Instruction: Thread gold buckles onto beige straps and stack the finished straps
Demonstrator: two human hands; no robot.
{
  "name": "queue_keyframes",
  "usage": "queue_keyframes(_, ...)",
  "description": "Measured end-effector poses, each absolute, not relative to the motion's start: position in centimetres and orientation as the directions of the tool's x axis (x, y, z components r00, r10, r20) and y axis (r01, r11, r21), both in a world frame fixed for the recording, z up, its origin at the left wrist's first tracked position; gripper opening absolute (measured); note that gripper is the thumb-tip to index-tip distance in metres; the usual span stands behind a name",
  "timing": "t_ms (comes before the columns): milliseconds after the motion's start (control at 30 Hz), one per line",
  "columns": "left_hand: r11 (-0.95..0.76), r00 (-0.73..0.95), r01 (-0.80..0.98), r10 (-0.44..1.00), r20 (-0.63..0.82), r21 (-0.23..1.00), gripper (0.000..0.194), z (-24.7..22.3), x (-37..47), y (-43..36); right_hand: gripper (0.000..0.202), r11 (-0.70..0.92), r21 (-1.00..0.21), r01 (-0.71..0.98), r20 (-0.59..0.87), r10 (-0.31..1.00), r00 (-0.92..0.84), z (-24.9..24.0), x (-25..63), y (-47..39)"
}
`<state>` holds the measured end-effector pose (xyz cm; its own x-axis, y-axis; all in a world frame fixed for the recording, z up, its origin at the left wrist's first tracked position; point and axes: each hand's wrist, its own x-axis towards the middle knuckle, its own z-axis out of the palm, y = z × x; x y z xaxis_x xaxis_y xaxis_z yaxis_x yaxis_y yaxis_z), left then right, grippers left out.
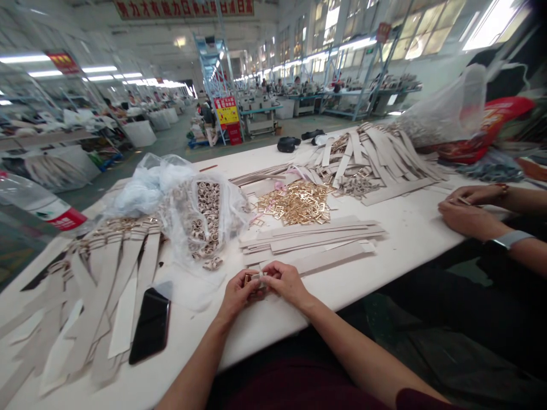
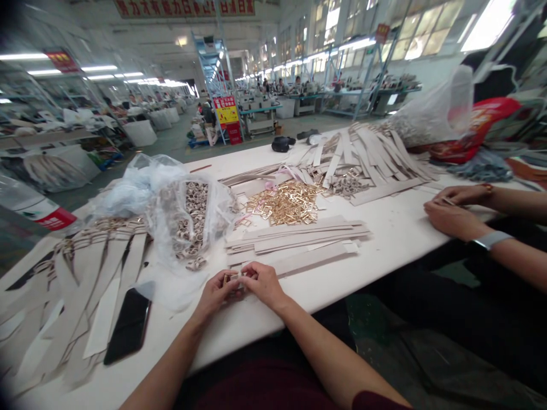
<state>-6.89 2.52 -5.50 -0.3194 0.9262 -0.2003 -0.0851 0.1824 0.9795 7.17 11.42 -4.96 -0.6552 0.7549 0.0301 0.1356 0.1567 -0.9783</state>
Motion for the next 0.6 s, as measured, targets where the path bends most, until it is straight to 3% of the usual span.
queue_keyframes(233, 0.094, -0.411, -0.085, 0.904, -0.121, 0.992, 0.038, -4.0, -6.0, 3.5, 0.038, 0.039, -0.999, 0.025, 0.014, 0.767, -0.642, -4.5, 6.3, 10.2)
queue_keyframes(367, 0.108, -0.408, -0.194, 0.895, -0.181, 0.975, 0.045, -3.4, -5.4, 3.2, 0.034, 0.007, -0.999, -0.045, 0.037, 0.696, -0.717, -3.9, 7.2, 10.8)
queue_keyframes(533, 0.193, -0.340, -0.214, 0.904, -0.258, 0.958, 0.048, -3.4, -5.2, 2.8, 0.045, 0.153, -0.988, 0.037, 0.079, 0.684, -0.725, -3.9, 8.0, 10.7)
queue_keyframes(600, 0.217, -0.283, -0.209, 0.920, -0.271, 0.954, 0.046, -3.4, -5.4, 2.7, 0.050, 0.253, -0.965, 0.073, 0.103, 0.617, -0.780, -3.8, 8.3, 10.6)
